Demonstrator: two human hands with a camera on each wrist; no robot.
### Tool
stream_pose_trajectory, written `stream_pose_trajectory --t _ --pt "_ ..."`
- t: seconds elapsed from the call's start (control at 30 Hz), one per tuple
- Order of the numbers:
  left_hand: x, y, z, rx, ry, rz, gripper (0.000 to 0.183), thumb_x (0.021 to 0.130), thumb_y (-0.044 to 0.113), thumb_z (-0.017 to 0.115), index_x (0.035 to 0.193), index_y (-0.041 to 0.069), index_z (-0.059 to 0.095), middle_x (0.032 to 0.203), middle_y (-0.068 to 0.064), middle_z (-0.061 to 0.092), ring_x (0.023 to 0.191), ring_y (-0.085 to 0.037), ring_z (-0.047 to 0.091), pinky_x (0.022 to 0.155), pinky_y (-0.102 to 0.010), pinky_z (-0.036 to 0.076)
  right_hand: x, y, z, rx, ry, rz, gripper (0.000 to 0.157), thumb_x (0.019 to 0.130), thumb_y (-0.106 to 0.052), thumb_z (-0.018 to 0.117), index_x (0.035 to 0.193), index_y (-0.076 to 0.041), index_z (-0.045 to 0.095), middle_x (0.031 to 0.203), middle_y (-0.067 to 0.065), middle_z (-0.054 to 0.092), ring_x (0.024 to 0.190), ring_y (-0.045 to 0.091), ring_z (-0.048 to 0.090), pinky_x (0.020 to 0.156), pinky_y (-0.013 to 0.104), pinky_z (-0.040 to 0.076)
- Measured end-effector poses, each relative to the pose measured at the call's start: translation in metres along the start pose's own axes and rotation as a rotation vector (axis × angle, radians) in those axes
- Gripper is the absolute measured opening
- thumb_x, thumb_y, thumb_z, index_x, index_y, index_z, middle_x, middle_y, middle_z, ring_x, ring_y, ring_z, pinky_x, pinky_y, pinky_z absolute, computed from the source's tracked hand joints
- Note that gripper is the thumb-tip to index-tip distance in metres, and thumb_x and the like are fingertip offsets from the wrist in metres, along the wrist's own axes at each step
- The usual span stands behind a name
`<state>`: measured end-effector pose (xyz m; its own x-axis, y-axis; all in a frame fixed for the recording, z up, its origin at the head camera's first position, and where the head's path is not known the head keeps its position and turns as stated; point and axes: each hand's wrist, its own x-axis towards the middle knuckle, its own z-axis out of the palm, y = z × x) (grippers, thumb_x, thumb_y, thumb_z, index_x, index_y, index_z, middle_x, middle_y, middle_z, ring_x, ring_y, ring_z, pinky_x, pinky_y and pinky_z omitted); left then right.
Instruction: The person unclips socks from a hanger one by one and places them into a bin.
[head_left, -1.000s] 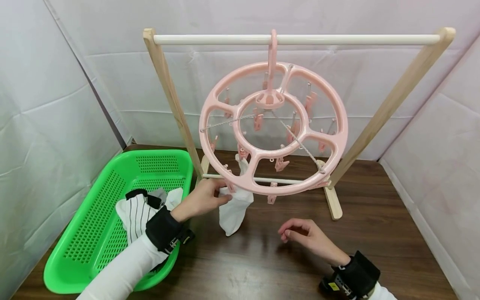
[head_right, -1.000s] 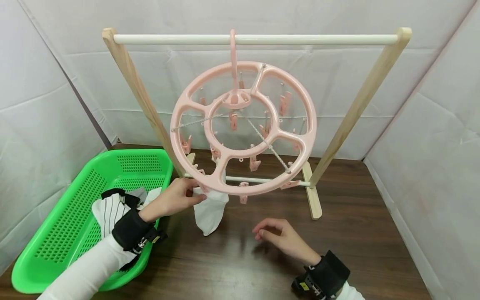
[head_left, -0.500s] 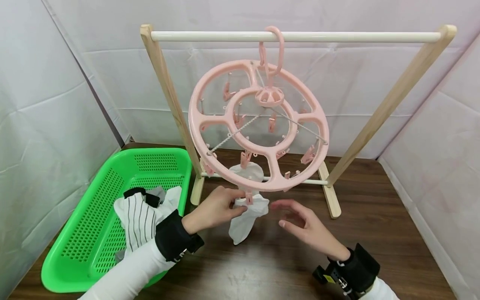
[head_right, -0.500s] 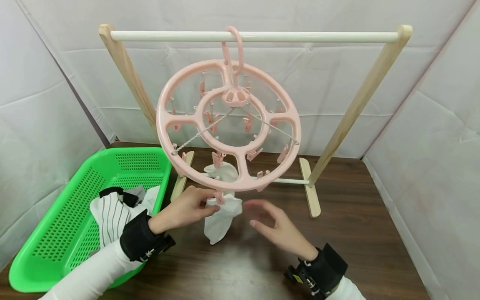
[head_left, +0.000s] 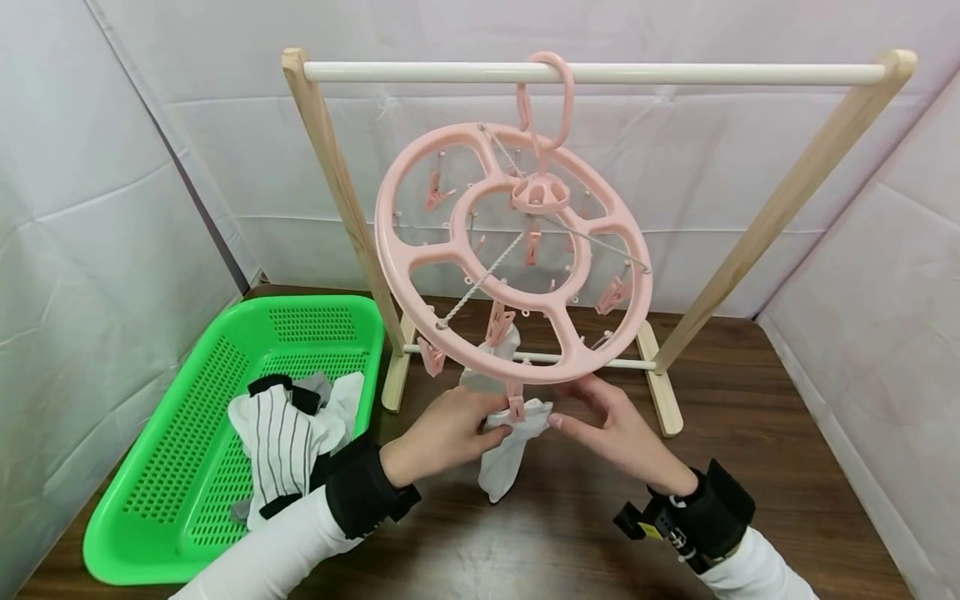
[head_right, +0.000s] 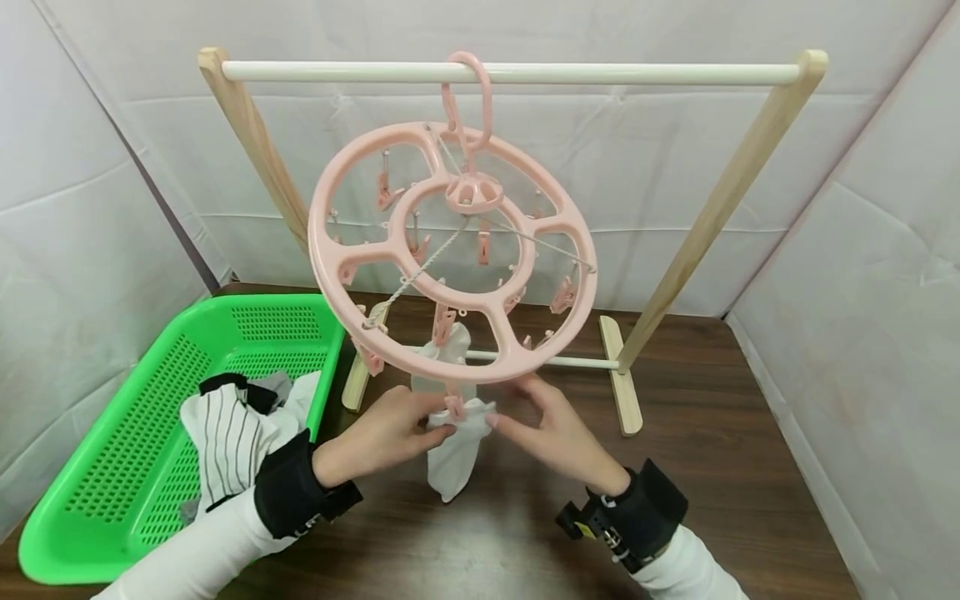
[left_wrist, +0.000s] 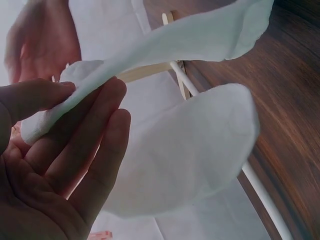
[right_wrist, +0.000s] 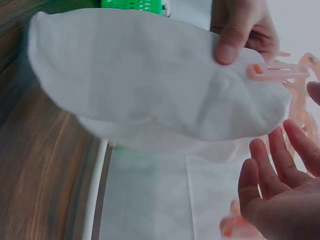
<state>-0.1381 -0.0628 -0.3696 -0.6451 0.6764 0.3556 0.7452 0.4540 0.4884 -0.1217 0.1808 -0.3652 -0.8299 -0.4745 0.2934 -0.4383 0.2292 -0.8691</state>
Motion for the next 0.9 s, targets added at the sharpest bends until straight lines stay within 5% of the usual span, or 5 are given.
stream_pose_trajectory --t 0.37,0.57,0.9 --pt "0.003 0.001 0.004 0.043 -0.025 0.012 0.009 0.086 0.009 0.072 0.085 0.006 0.064 0.056 0.011 0.032 0.051 -0.002 0.033 0.048 -0.018 0.027 0.018 -0.010 0.001 0.181 -0.120 0.176 0.048 0.094 -0.011 0.064 0.138 -0.005 0.049 0.135 0.012 0.053 0.126 0.033 0.046 0.090 0.037 0.048" --pt "0.003 0.002 0.005 0.044 -0.028 0.013 0.008 0.086 0.010 0.072 0.086 0.006 0.065 0.057 0.011 0.032 0.050 -0.002 0.032 0.048 -0.018 0.025 0.028 -0.011 0.006 0.206 -0.135 0.132 0.032 0.091 -0.007 0.067 0.123 -0.005 0.060 0.116 0.012 0.063 0.108 0.028 0.058 0.085 0.036 0.049" --pt "0.000 0.002 0.004 0.015 -0.041 -0.007 0.006 0.088 0.009 0.070 0.086 0.005 0.066 0.056 0.010 0.036 0.050 -0.002 0.034 0.048 -0.018 0.028 0.033 -0.005 0.028 0.330 -0.031 0.016 0.025 0.087 -0.002 0.070 0.111 -0.002 0.061 0.100 0.011 0.063 0.094 0.022 0.062 0.079 0.033 0.050"
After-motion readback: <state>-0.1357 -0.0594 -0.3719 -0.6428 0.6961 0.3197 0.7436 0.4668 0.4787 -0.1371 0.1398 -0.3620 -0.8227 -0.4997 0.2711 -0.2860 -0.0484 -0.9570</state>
